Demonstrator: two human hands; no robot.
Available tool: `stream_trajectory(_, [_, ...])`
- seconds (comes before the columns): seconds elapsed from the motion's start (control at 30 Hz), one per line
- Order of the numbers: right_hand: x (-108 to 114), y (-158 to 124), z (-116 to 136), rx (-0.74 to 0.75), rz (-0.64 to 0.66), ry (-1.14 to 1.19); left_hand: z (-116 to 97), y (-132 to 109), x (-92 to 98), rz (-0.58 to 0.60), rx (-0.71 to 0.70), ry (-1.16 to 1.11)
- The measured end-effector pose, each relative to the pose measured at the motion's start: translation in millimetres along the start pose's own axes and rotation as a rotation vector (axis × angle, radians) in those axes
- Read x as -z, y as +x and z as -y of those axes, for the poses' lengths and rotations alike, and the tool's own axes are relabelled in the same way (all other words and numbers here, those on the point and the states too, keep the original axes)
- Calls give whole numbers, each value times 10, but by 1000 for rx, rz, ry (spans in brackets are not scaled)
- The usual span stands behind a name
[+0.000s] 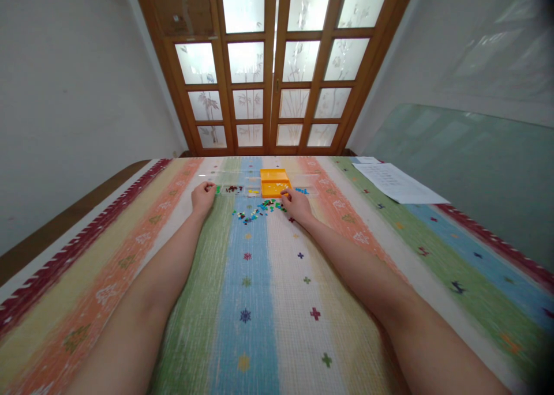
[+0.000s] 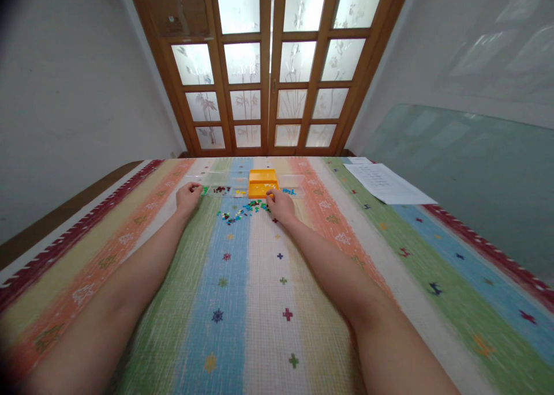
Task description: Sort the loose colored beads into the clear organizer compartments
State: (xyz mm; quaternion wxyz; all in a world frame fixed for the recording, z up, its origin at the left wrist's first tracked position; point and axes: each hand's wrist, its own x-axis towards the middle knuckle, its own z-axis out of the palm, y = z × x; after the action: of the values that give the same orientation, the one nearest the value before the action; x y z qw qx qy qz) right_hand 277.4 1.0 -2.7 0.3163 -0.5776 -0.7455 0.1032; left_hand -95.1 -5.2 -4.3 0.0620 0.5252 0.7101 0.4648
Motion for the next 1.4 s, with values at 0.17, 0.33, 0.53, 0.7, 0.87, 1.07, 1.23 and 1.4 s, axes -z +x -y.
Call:
stream_trajectory(0.17, [28,-12,19,-3,10,10,118,53,44,-52,82,35])
stream_trajectory(0.33, [34,-19,40,-11,12,13,111,56,59,-42,105,69])
stream_trajectory(0.53, [92,-5,36,-37,-49,2,37,15,97,-14,130,121])
stream_trajectory(0.7, [261,94,-180,-88,-202,-104,-40,-25,107,20,106,169])
stream_trajectory(0.87, [394,204,-435,-33,-106,-214,-100,-49,64,93,-39,271])
stream_trajectory(1.07, [401,189,-424,75,37,-230,-147,-95,21,122,-202,408])
stream_trajectory(1.23, [368,137,-390,111,28,-238,-173,-128,16,106,-186,466])
stream_trajectory(1.4, [325,134,-401,89,9,-227,-171,-137,13,121,-176,451])
